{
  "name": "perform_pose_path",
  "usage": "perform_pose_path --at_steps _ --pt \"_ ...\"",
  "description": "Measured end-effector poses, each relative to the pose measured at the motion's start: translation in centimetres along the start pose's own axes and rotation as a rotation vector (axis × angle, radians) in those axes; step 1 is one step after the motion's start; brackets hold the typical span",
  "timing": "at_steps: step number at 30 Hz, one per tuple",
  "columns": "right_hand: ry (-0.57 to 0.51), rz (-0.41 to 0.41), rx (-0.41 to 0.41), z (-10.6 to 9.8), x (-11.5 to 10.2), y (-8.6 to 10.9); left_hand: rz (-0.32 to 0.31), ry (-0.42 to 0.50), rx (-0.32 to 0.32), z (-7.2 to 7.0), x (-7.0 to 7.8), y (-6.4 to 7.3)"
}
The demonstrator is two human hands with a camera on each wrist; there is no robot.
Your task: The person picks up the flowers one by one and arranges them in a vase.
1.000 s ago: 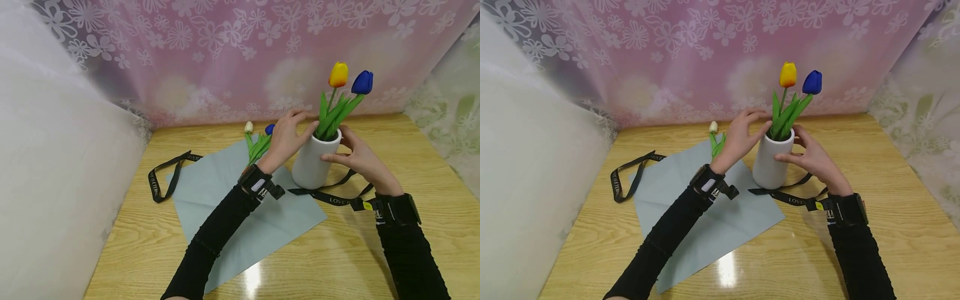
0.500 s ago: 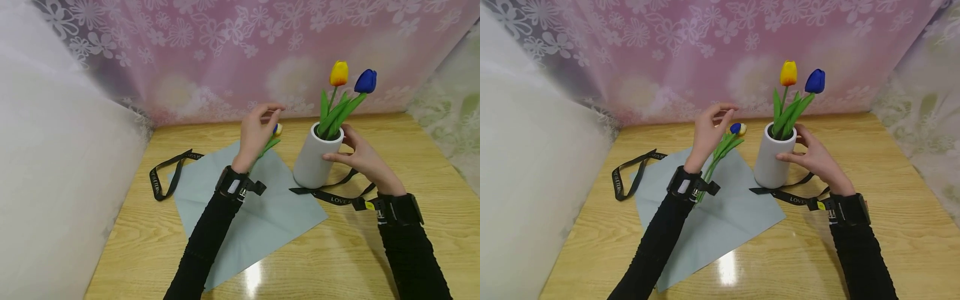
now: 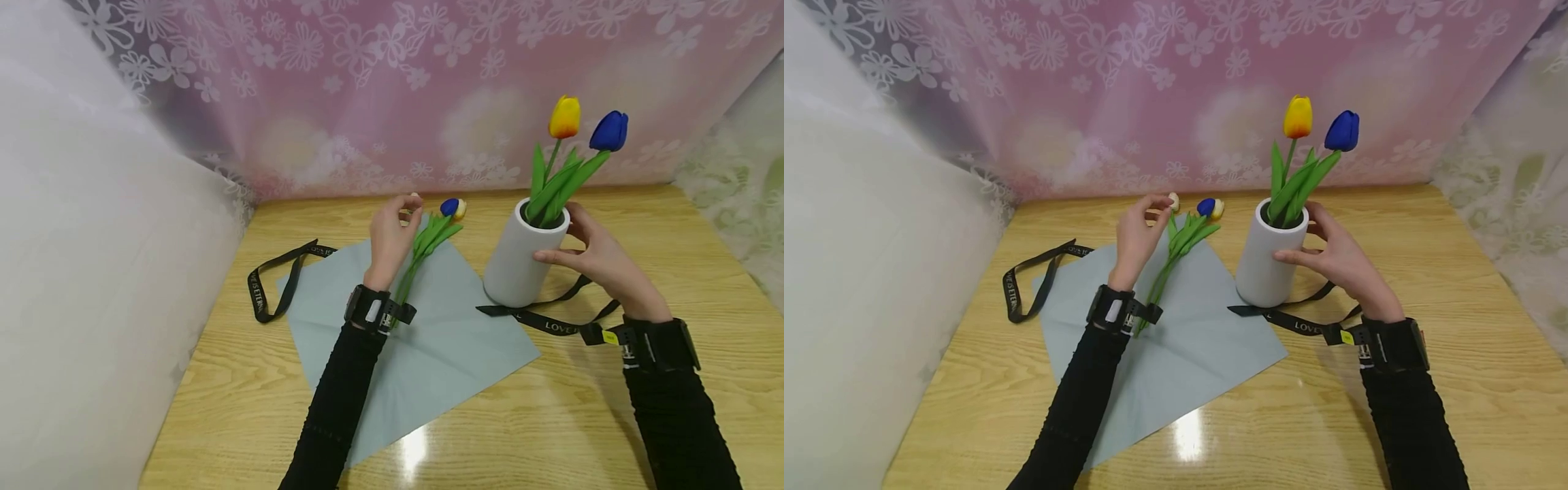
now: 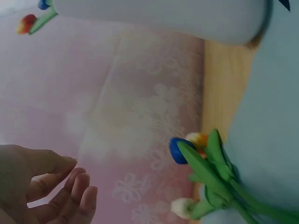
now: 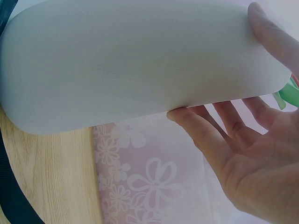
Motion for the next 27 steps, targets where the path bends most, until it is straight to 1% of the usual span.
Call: perform_pose_path --at_steps 3,6,9,13,17,20,22,27 --pt "-0.005 -0.001 0.001 0.0 -0.1 0.1 -0.041 -0.057 -0.044 0.3 -0.8 0.0" --pt "-0.010 0.002 0.006 0.0 -0.2 0.1 -0.068 -0.106 -0.091 0.6 -1.5 0.0" --pt "-0.024 -0.001 0.010 -0.1 -0.3 0.1 -0.073 -0.187 -0.132 1.0 -2.1 0.0" --pt "-0.019 -0.007 0.009 0.0 -0.3 0.0 -0.079 -0.290 -0.187 1.4 -2.6 0.5" --pt "-0.018 -0.008 0.006 0.0 -0.2 -0.1 -0.130 -0.358 -0.300 1.8 -3.1 0.9" --pt "-0.020 -0.005 0.006 0.0 -0.2 -0.1 -0.170 -0.388 -0.389 2.0 -3.5 1.1" --pt "-0.020 -0.004 0.004 0.0 -0.2 -0.1 -0.175 -0.395 -0.417 2.1 -3.7 1.2" --pt "-0.023 0.002 0.001 -0.1 -0.1 -0.1 -0.186 -0.413 -0.456 2.4 -4.0 1.5"
Point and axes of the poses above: each hand's wrist, its own y-axis away from the middle knuckle, its own z-axis out of the palm, x = y × z, the point moved 2 cm from there along -y, towards the middle knuckle, and after that the axes turned 7 degrees about -y, right-handed, at the moved point
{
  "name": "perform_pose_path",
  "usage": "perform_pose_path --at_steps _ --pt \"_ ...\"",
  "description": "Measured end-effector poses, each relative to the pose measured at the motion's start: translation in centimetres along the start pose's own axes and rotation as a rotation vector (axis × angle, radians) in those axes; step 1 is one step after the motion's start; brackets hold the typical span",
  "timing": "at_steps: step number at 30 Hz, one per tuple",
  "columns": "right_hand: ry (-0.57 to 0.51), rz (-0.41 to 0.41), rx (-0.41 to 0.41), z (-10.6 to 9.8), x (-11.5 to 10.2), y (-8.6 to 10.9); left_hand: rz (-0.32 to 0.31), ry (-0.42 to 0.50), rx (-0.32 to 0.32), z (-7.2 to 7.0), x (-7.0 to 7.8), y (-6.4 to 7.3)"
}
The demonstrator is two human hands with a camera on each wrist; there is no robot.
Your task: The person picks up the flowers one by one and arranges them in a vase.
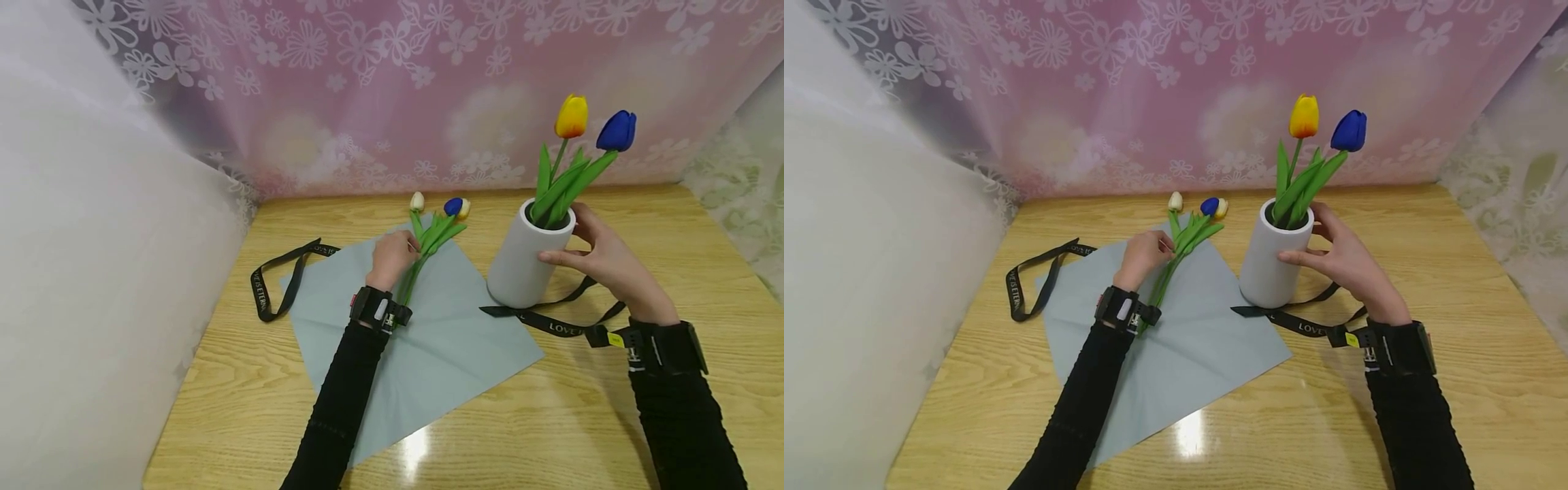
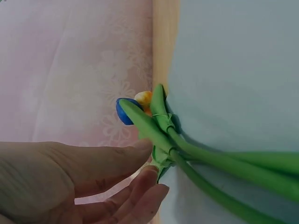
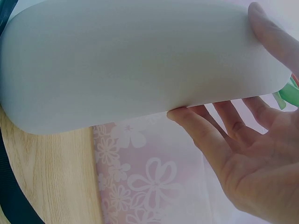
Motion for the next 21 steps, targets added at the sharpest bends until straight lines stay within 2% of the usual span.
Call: perform_pose_path --at_steps 8,21 --pt "-0.004 -0.007 -0.002 0.1 0.0 0.0 -0.013 -0.012 -0.049 0.6 0.0 -0.1" --pt "0.007 -0.010 0.004 0.1 -0.1 0.0 -0.014 -0.039 -0.058 1.1 -0.4 -0.3"
Point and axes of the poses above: each hand's wrist, its own y-axis away from the middle knuckle, its own z-axis out of the palm, x = y × z, the point moved 2 cm from there along -y, towards the middle knuckle, and after that the axes turned 7 degrees about -y, right-handed, at the moved point
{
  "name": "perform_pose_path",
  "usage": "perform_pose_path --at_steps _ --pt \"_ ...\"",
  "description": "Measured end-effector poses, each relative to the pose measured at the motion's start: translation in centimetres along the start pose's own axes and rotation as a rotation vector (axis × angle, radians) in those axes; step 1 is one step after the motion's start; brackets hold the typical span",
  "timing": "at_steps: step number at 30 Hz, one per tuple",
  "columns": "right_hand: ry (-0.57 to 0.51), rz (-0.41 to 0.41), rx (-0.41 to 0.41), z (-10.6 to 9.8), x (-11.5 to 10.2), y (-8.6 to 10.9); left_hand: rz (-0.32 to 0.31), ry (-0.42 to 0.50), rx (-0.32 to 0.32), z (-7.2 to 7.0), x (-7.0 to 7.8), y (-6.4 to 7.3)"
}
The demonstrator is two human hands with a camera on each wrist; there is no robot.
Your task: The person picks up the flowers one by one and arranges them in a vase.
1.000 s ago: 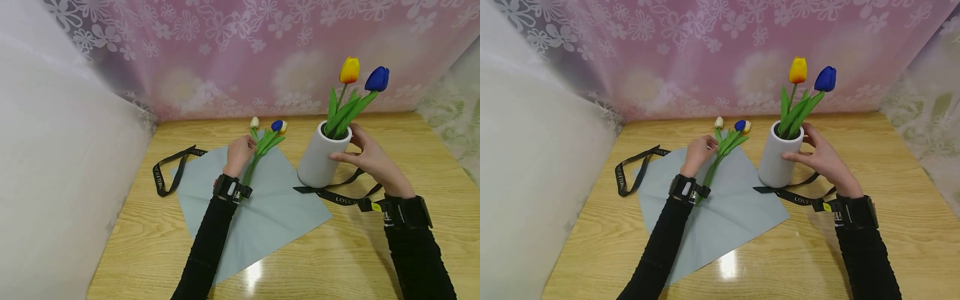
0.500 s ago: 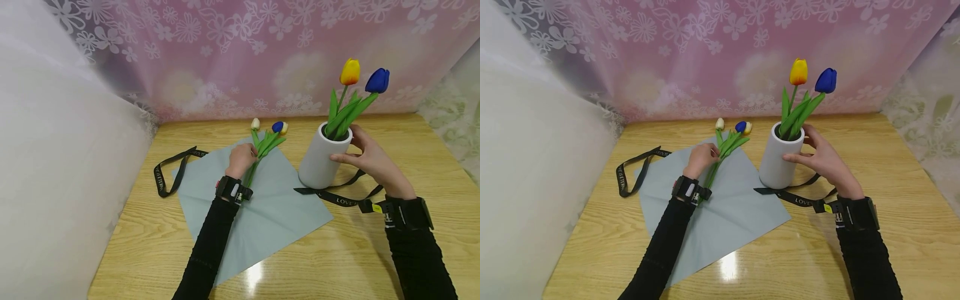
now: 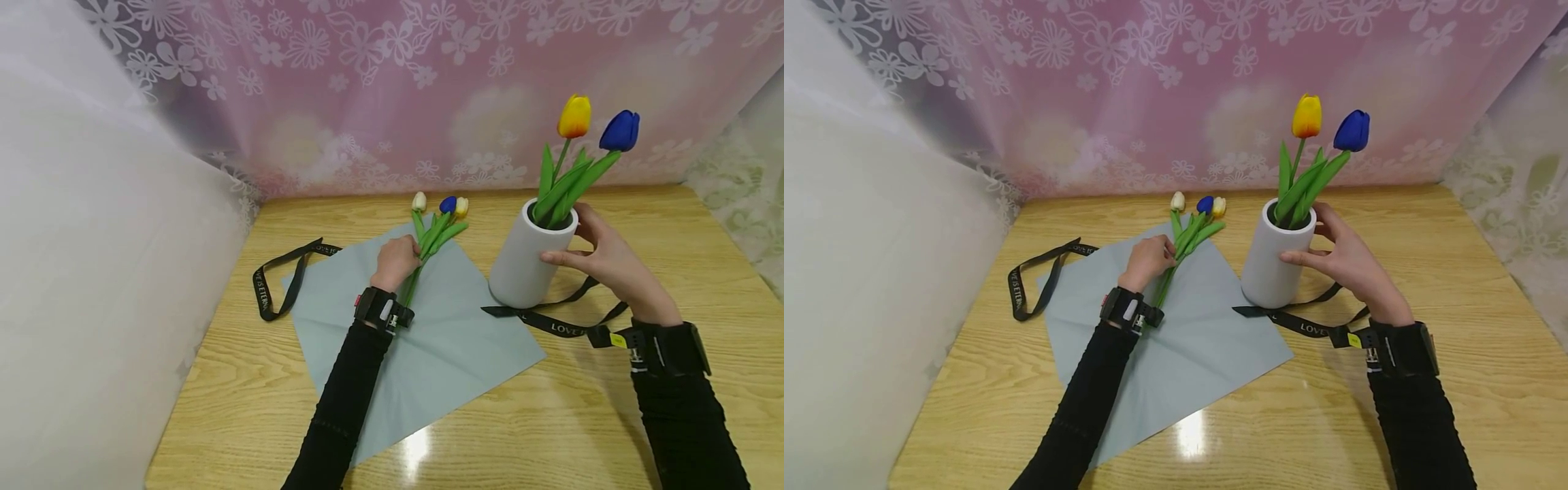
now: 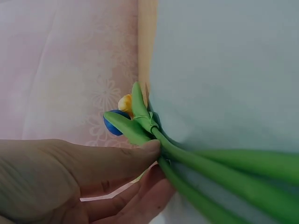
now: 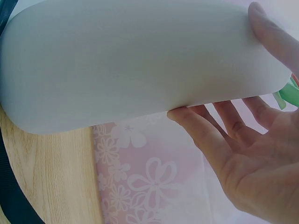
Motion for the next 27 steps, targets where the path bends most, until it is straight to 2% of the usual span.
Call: perform_pose_path --at_steps 8,15,20,27 --pt "0.010 -0.001 -0.001 0.0 0.1 0.1 -0.010 -0.030 -0.004 -0.2 0.1 0.0" --pt "0.016 0.007 0.000 -0.1 0.0 0.0 -0.007 -0.038 0.022 -0.6 0.1 0.1" --pt "0.004 0.004 -0.001 -0.1 0.0 0.0 0.036 -0.025 0.027 -0.9 -0.2 0.3" --pt "0.002 0.007 -0.004 0.0 0.0 0.0 0.089 0.038 0.044 -1.8 -0.2 0.8"
Point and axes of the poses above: each hand's wrist, its own y-axis away from the middle knuckle, its own z-axis out of the palm, x = y × z, the point moved 2 cm from there along -y, towards the middle knuckle, and after that the axes turned 7 degrees about -y, right-handed, at the moved point
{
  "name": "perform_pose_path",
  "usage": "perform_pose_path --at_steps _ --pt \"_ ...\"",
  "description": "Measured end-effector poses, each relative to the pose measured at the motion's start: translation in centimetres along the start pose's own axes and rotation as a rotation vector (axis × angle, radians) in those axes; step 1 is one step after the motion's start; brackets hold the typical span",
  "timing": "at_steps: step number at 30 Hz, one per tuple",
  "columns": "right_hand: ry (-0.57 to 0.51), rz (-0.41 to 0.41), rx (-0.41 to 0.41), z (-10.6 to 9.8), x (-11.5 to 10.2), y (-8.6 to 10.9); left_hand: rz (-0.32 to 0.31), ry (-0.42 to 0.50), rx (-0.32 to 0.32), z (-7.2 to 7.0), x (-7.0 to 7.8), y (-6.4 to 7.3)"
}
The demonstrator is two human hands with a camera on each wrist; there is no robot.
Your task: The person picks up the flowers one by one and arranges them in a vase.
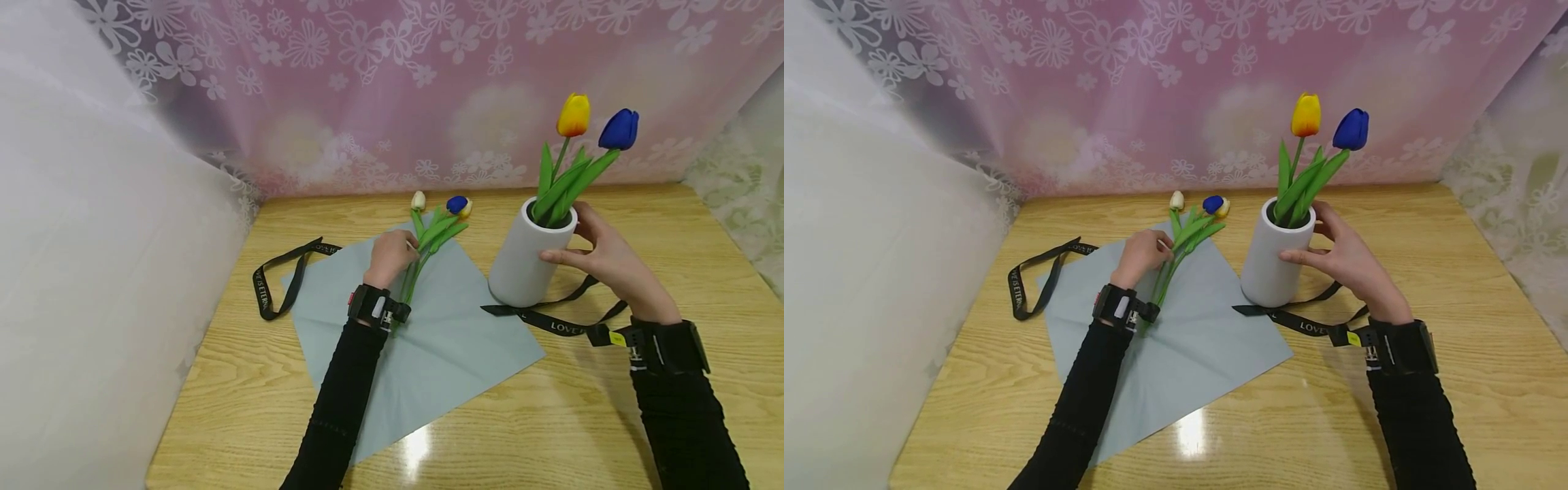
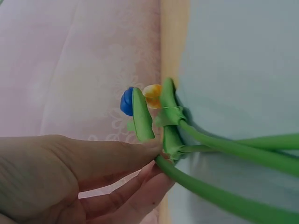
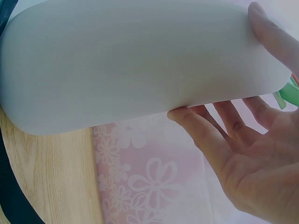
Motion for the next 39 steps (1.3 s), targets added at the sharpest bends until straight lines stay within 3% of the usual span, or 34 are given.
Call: perform_pose_path --at_steps 19,28,39 --pt "0.001 -0.008 0.002 0.0 0.2 0.0 0.061 0.094 0.138 -2.3 1.3 0.3" --pt "0.002 -0.007 0.002 0.0 0.2 0.0 0.061 0.206 0.170 -2.6 1.6 0.4" --pt "-0.006 -0.005 0.001 0.0 0.2 0.0 0.086 0.227 0.241 -3.3 2.1 0.5"
Point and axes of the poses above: each hand's wrist, its own y-axis away from the middle knuckle, its own z-axis out of the palm, x = y × z, the point moved 2 cm from there along -y, towards the middle knuckle, and after that the axes turned 7 degrees about -y, right-handed, at the moved point
